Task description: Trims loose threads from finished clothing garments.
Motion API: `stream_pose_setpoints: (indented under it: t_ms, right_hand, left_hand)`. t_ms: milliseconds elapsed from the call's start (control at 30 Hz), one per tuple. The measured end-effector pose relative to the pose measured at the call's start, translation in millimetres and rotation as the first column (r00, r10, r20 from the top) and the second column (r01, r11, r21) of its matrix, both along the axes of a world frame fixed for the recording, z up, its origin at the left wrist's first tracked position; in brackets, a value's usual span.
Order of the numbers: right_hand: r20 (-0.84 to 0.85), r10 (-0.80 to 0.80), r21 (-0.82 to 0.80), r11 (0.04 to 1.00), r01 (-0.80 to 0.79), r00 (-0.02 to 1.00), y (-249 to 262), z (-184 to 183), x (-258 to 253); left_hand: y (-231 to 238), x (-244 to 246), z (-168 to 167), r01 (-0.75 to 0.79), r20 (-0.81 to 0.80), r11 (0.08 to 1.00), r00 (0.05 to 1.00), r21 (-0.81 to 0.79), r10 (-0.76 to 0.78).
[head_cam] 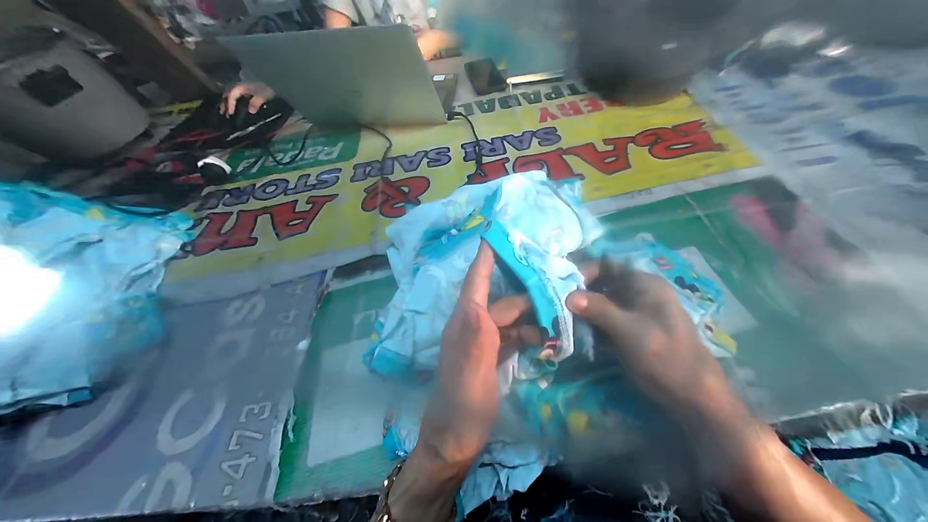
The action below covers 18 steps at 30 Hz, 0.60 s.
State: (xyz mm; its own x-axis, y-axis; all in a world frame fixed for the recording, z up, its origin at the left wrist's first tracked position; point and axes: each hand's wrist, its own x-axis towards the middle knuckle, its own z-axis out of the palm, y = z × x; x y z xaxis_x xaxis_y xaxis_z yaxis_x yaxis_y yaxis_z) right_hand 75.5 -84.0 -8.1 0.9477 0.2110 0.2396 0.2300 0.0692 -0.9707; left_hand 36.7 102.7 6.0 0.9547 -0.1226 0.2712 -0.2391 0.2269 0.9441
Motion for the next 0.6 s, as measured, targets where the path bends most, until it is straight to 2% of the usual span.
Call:
stream_pose_setpoints:
  t_ms: [33, 67, 100, 133, 167, 200, 233, 267, 300, 400, 433, 500, 600]
  right_hand:
    - [0.006, 0.001, -0.014, 1.0, -0.001, 1.0, -5, 1, 2]
    - [0.042, -0.004, -0.052, 0.999, 0.007, 0.999, -13, 4, 4]
    - [0.095, -0.016, -0.103, 0.994, 0.026, 0.995, -20, 8, 7]
    - [0.147, -0.029, -0.165, 0.985, 0.053, 0.989, -29, 14, 11]
    - [0.2, -0.043, -0.22, 0.971, 0.088, 0.979, -37, 19, 16]
    - [0.245, -0.054, -0.266, 0.956, 0.12, 0.968, -45, 24, 22]
    - [0.273, -0.056, -0.299, 0.944, 0.14, 0.96, -54, 29, 29]
    - [0.307, -0.057, -0.334, 0.928, 0.163, 0.95, -60, 35, 37]
    - [0.343, -0.059, -0.371, 0.908, 0.193, 0.937, -64, 41, 46]
    - [0.422, -0.036, -0.461, 0.852, 0.249, 0.906, -71, 55, 81]
    - [0.449, -0.016, -0.49, 0.832, 0.261, 0.893, -69, 59, 93]
    - [0.505, 0.029, -0.542, 0.788, 0.291, 0.863, -57, 66, 118]
    - [0.502, 0.109, -0.648, 0.704, 0.29, 0.858, -25, 62, 158]
  left_hand:
    - [0, -1, -2, -0.021, 0.01, 0.997, 1.0, 0.068, 0.02]
    - [1, -3, -3, -0.058, 0.037, 0.978, 0.998, 0.202, 0.051]
    - [4, -7, -4, -0.109, 0.095, 0.914, 0.992, 0.391, 0.078]
    - [8, -10, -7, -0.192, 0.189, 0.77, 0.977, 0.609, 0.094]
    - [11, -13, -13, -0.303, 0.313, 0.567, 0.946, 0.766, 0.082]
    - [16, -13, -20, -0.397, 0.419, 0.387, 0.907, 0.832, 0.029]
    - [22, -14, -27, -0.447, 0.47, 0.284, 0.883, 0.849, -0.015]
    - [28, -14, -29, -0.451, 0.474, 0.281, 0.88, 0.847, -0.017]
    - [35, -15, -26, -0.434, 0.456, 0.349, 0.89, 0.831, 0.02]
    - [57, -12, -1, -0.344, 0.314, 0.643, 0.935, 0.685, 0.166]
    - [65, -10, 9, -0.358, 0.3, 0.675, 0.931, 0.646, 0.206]
    - [80, 1, 26, -0.433, 0.344, 0.635, 0.9, 0.64, 0.268]
    - [92, 25, 35, -0.515, 0.412, 0.439, 0.856, 0.736, 0.314]
